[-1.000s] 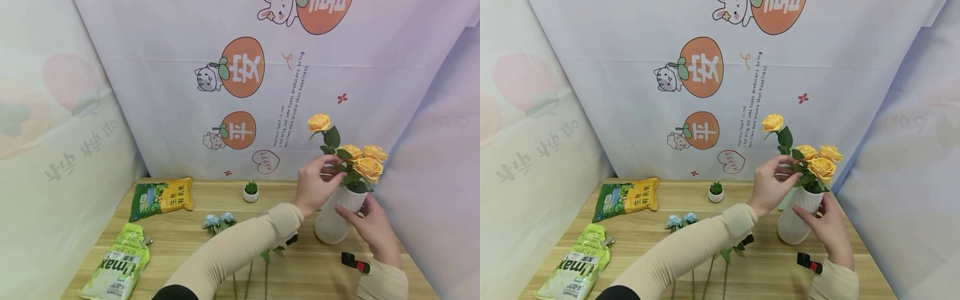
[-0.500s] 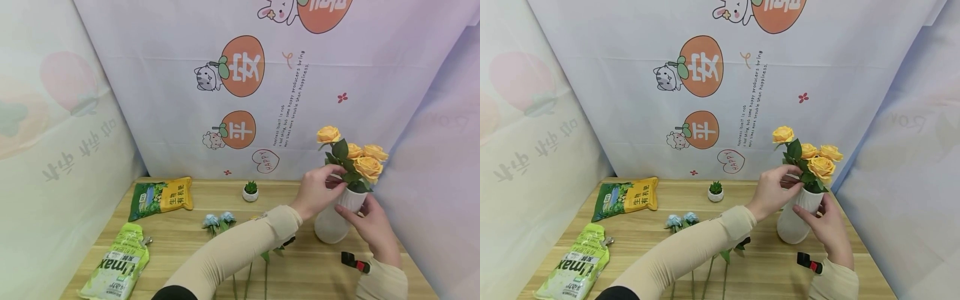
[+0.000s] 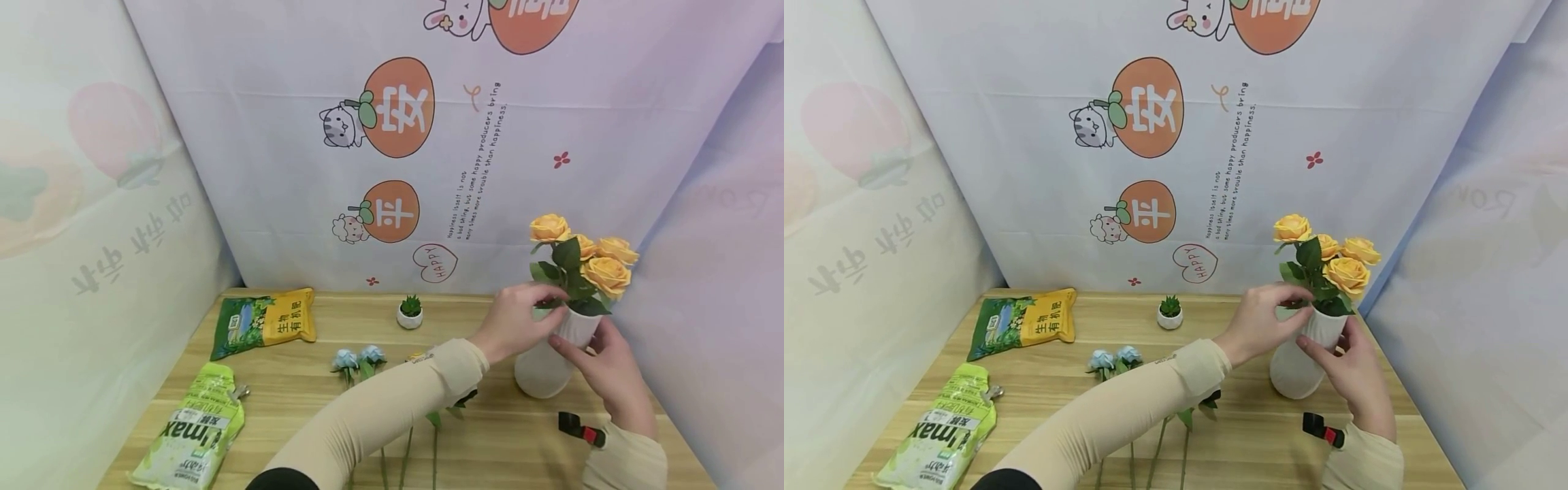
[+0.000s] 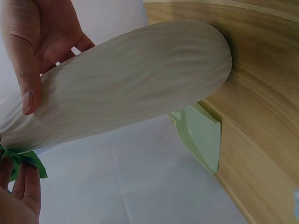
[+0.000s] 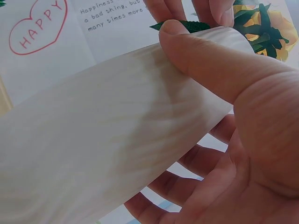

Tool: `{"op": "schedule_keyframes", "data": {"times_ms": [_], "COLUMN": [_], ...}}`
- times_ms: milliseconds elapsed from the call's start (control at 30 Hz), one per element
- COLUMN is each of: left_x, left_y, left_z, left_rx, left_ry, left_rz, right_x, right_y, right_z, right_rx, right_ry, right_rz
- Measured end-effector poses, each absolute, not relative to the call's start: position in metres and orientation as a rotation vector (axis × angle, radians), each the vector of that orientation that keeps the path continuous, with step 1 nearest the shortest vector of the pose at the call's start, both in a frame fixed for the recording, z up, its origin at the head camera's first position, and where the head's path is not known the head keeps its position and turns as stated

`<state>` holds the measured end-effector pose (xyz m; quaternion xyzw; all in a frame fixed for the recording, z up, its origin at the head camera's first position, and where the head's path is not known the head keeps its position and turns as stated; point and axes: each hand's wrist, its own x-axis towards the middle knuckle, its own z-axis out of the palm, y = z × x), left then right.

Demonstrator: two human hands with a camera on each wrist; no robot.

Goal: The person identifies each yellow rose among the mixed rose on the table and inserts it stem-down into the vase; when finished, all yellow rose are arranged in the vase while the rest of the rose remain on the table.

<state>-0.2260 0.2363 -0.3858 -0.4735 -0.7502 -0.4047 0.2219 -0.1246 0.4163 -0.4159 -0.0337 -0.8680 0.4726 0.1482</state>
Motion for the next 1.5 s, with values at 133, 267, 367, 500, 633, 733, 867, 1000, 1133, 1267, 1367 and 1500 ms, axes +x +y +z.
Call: {"op": "schedule_keyframes", "data": {"times_ms": [133,267,367,500,633,733,867,1000,1133,1267,1367,1500], "left_x": [-0.226,-0.226,-0.226,-0.227,-0.228,-0.228,-0.227,-0.224,-0.222,-0.22,-0.218,-0.215], "left_y": [0.235,0.235,0.234,0.23,0.221,0.212,0.197,0.177,0.156,0.137,0.123,0.107], "left_z": [-0.387,-0.386,-0.385,-0.389,-0.396,-0.402,-0.408,-0.412,-0.417,-0.423,-0.428,-0.434], "left_rx": [-1.317,-1.301,-1.265,-1.237,-1.248,-1.263,-1.291,-1.267,-1.204,-1.161,-1.156,-1.169], "left_ry": [-2.042,-1.998,-1.967,-1.954,-1.962,-1.999,-2.06,-2.143,-2.208,-2.258,-2.304,-2.357], "left_rz": [-1.114,-1.293,-1.436,-1.498,-1.531,-1.533,-1.572,-1.647,-1.713,-1.759,-1.764,-1.762], "right_x": [-0.124,-0.125,-0.126,-0.127,-0.127,-0.127,-0.127,-0.127,-0.127,-0.127,-0.127,-0.128], "right_y": [0.417,0.417,0.416,0.416,0.415,0.415,0.414,0.415,0.415,0.416,0.416,0.416], "right_z": [-0.415,-0.414,-0.414,-0.414,-0.412,-0.411,-0.411,-0.411,-0.41,-0.41,-0.41,-0.411], "right_rx": [-0.107,-0.126,-0.139,-0.144,-0.139,-0.147,-0.163,-0.168,-0.166,-0.193,-0.218,-0.22], "right_ry": [-2.511,-2.535,-2.543,-2.543,-2.544,-2.552,-2.555,-2.555,-2.559,-2.573,-2.587,-2.589], "right_rz": [1.351,1.344,1.344,1.356,1.359,1.365,1.393,1.386,1.365,1.371,1.38,1.381]}}
